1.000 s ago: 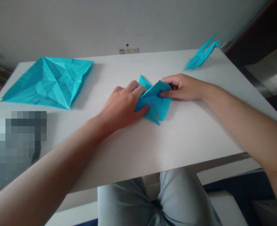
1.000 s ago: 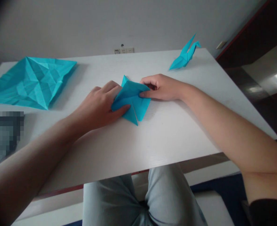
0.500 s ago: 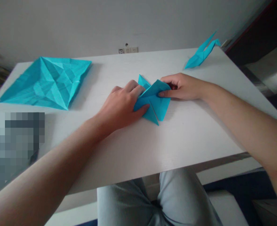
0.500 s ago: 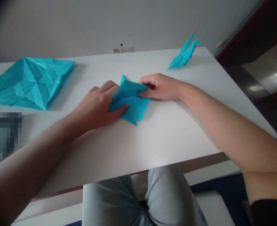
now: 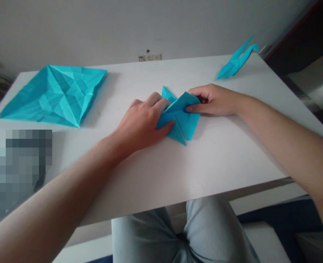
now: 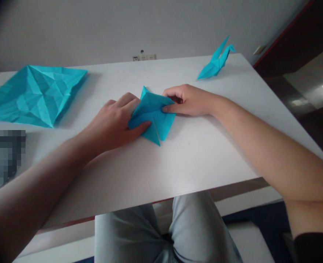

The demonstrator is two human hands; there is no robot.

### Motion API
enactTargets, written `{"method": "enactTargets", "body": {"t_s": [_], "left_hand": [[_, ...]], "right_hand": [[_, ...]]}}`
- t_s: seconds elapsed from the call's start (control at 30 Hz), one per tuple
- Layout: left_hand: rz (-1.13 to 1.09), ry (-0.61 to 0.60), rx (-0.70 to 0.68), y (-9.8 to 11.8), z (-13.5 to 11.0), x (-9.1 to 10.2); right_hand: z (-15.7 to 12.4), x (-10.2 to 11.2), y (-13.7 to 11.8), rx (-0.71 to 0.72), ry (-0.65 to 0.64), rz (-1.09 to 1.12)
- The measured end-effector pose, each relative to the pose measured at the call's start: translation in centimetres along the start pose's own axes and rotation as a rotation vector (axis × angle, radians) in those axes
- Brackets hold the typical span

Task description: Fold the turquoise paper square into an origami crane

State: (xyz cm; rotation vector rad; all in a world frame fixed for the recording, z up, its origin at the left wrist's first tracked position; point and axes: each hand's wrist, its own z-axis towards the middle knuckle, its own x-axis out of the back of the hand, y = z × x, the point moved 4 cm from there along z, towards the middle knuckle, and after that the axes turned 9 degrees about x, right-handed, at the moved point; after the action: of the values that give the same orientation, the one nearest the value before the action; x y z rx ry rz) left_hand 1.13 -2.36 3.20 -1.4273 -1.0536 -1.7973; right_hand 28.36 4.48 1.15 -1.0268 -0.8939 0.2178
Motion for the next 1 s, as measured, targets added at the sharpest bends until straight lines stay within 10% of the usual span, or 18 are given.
{"method": "enactTargets", "body": {"t_s": [1.0], "left_hand": [[0.054,-0.019,0.019,0.44,-0.15,0.36]], "right_hand": [[0.06,-0.08,-0.02,0.042,-0.023,0.035]]}}
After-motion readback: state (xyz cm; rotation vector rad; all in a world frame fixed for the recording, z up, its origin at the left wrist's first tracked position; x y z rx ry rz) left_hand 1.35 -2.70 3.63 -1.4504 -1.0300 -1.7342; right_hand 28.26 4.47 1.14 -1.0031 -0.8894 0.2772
